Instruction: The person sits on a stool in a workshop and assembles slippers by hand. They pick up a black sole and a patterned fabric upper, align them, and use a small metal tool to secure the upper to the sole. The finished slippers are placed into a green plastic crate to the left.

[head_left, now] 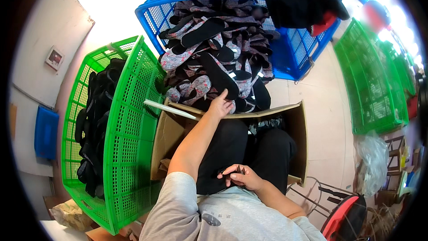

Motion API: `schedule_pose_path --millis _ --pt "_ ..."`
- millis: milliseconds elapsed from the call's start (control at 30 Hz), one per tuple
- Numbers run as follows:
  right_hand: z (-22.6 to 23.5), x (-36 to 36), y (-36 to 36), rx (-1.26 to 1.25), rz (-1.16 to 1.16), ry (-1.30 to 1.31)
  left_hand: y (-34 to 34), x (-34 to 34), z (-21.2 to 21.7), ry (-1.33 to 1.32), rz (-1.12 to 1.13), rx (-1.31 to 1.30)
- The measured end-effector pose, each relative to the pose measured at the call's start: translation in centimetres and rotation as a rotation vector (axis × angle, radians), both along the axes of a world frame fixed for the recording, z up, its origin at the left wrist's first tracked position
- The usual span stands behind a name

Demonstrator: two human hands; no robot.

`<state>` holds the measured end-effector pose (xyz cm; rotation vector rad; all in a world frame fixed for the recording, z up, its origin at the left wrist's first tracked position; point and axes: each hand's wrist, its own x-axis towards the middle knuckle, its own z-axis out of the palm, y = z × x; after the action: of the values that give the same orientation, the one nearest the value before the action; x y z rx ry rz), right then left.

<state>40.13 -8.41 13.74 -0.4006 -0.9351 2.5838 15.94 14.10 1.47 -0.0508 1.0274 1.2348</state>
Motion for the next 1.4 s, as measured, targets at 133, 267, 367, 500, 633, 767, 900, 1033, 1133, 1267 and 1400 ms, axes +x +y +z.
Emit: schedule_pose_path --millis 133,267,367,500,633,767,900,1033,1133,1267,1400 --pt "-0.8 0.2 -0.1 0.008 -0.025 0.025 2.4 0.5 2.7 -0.157 0.145 -0.119" --pt "-0.3 0.1 0.0 -0.002 -0.022 0.060 0.6 -1.4 5.4 -0.139 0.328 0.091" --pt "-0.7 0.4 0.0 -0.013 -0.027 0.051 -4.8 -1.0 12.2 -0.218 0.284 0.162" --pt "0.0 0.0 -0.2 0.006 -0.068 0.028 -13.8 -0.1 17.8 -0.280 0.189 0.075" --pt "0.6 -0.1 -0.3 0.061 -0.158 0.013 -22.1 1.1 19.2 -0.180 0.051 0.076" --pt "-0.1 0.2 -0.4 0.094 -0.308 -0.043 -26.1 3.1 18.6 0.013 -0.081 0.234" --pt "0.0 -0.2 -0.3 0.173 -0.396 -0.082 -28.2 5.0 18.0 0.113 -0.058 0.212" --pt "0.5 -0.3 -0.6 0.159 -0.491 -0.213 -29.4 6.7 17.2 0.159 -0.140 0.137" --pt "1.4 0.5 -0.3 0.027 -0.528 -0.344 -29.8 6.6 17.4 0.360 -0.542 0.106" --pt "2.4 0.4 0.1 0.097 -0.594 -0.381 -29.3 5.0 20.5 1.042 -0.954 0.377" --pt "1.2 1.0 0.1 0.041 -0.474 -0.396 -25.8 4.7 22.6 1.819 -0.385 0.930"
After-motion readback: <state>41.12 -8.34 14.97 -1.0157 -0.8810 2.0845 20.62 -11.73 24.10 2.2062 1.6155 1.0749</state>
